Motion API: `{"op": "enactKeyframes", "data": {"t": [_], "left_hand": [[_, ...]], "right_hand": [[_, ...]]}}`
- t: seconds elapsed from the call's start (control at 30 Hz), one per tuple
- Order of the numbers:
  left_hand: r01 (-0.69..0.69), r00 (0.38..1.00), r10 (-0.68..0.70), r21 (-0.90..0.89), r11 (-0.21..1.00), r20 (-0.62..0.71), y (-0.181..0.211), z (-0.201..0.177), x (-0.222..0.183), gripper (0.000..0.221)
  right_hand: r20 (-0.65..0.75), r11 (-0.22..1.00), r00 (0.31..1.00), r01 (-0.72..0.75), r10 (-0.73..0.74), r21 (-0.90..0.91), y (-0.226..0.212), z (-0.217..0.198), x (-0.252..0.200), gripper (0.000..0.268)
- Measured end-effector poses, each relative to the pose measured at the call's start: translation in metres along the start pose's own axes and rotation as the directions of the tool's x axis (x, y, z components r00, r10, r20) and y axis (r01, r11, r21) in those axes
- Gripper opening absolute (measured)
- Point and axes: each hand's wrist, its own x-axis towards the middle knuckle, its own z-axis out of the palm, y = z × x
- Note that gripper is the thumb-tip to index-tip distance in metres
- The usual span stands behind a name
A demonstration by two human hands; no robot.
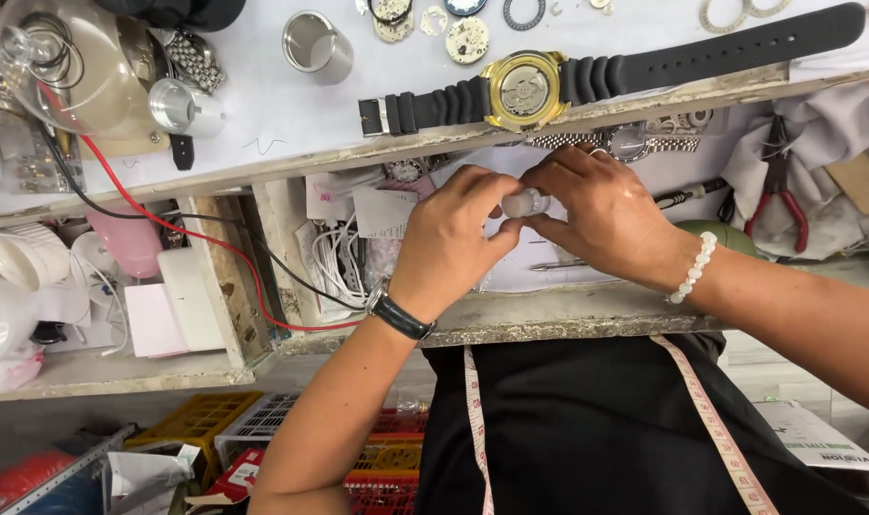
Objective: Assembling a wristwatch by placing the movement into the case and securing it with a precision screwdriver.
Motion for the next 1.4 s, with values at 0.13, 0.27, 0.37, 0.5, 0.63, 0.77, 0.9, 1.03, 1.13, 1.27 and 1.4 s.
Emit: {"op": "enactKeyframes", "data": {"t": [0.13, 0.27, 0.37, 0.5, 0.63, 0.77, 0.9, 1.03, 1.13, 1.27, 1.4], "left_hand": [[0.180, 0.975, -0.185, -0.049, 0.982, -0.126, 0.007, 0.004, 0.007, 0.015], [0.487, 0.874, -0.471, -0.213, 0.847, 0.124, -0.010, 0.003, 0.013, 0.016], [0.463, 0.886, -0.418, -0.454, 0.762, 0.202, -0.035, 0.007, 0.007, 0.037], [0.489, 0.870, -0.447, -0.466, 0.737, 0.207, -0.054, 0.017, 0.003, 0.036], [0.657, 0.748, -0.604, -0.439, 0.613, 0.275, -0.045, 0.025, 0.010, 0.043], [0.524, 0.849, -0.479, -0.230, 0.820, 0.224, -0.045, 0.021, 0.014, 0.046], [0.348, 0.900, -0.351, 0.058, 0.936, 0.259, -0.055, 0.025, 0.017, 0.040], [0.148, 0.947, -0.186, 0.160, 0.976, 0.263, -0.061, 0.031, 0.013, 0.042], [0.082, 0.951, -0.149, 0.241, 0.967, 0.271, -0.058, 0.027, 0.010, 0.056], [0.089, 0.944, -0.160, 0.244, 0.966, 0.289, -0.033, 0.007, 0.016, 0.062], [-0.022, 0.986, 0.000, 0.132, 0.991, 0.165, -0.014, -0.004, 0.013, 0.077]], "right_hand": [[-0.013, 0.999, 1.000, -0.020, 0.020, 0.042, 0.006, 0.006, -0.001, 0.030], [-0.047, 0.987, 0.998, -0.022, 0.030, 0.158, 0.011, 0.013, 0.004, 0.033], [-0.025, 0.992, 1.000, -0.010, 0.014, 0.124, 0.021, 0.024, 0.006, 0.038], [-0.061, 1.000, 0.998, -0.001, 0.000, -0.020, 0.032, 0.038, 0.003, 0.055], [-0.075, 1.000, 0.997, 0.001, -0.003, -0.019, 0.017, 0.002, -0.004, 0.080], [-0.024, 0.999, 0.999, -0.035, 0.036, 0.038, -0.006, -0.053, -0.026, 0.062], [-0.298, 0.994, 0.951, 0.098, -0.080, 0.047, -0.017, -0.121, -0.050, 0.021], [-0.499, 0.971, 0.864, -0.056, -0.069, -0.232, 0.018, -0.202, -0.064, 0.027], [-0.529, 0.892, 0.833, -0.354, 0.163, -0.281, 0.071, -0.255, -0.082, 0.011], [-0.449, 0.810, 0.783, -0.555, 0.431, -0.191, 0.091, -0.287, -0.066, 0.005], [-0.212, 0.667, 0.737, -0.673, 0.642, -0.318, 0.083, -0.297, -0.032, 0.022]]}}
